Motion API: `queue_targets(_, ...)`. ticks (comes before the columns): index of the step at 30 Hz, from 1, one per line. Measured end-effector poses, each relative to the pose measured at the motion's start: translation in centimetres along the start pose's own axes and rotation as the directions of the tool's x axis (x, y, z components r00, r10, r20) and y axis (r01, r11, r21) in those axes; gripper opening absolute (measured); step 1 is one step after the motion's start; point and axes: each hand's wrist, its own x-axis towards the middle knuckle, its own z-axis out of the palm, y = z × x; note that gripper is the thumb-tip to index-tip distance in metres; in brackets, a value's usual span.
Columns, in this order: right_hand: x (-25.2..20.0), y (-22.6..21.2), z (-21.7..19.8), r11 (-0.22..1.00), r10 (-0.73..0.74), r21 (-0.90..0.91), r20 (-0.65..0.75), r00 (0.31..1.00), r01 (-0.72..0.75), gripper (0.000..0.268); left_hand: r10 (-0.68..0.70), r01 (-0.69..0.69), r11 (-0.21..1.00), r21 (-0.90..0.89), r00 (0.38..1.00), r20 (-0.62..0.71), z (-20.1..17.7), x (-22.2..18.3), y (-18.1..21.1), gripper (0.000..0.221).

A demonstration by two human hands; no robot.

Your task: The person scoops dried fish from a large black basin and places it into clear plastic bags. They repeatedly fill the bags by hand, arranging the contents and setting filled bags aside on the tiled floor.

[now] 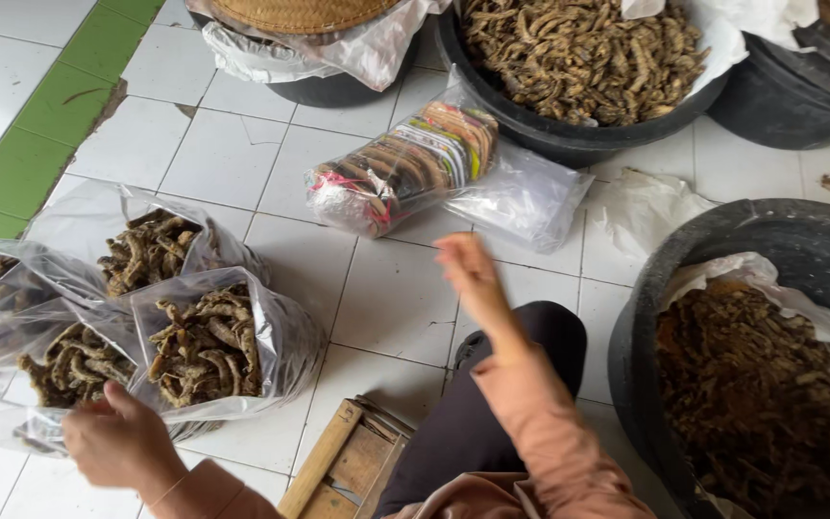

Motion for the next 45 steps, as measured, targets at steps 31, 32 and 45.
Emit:
queue_targets(31,-31.4,3.5,-34.2,0.999,-0.023,-0.014,-0.984,0.179,0.048,0.037,0.389,-0.367,0.917,-0.153,0.748,0.537,6.0,6.2,49.9,0.123)
queue_targets(32,-30.9,3.7,-34.2,0.999,-0.021,-0.013,-0.984,0.178,0.046,0.036,0.371,-0.372,0.921,-0.118,0.741,0.56,5.0,6.9,49.7,0.123)
queue_targets(45,-35.6,8.4,-32.9,0.997,-0.082,-0.082,-0.994,0.075,0.003,0.023,0.366,-0.486,0.873,0.033,0.7,0.613,1.5,2.7,50.1,0.126)
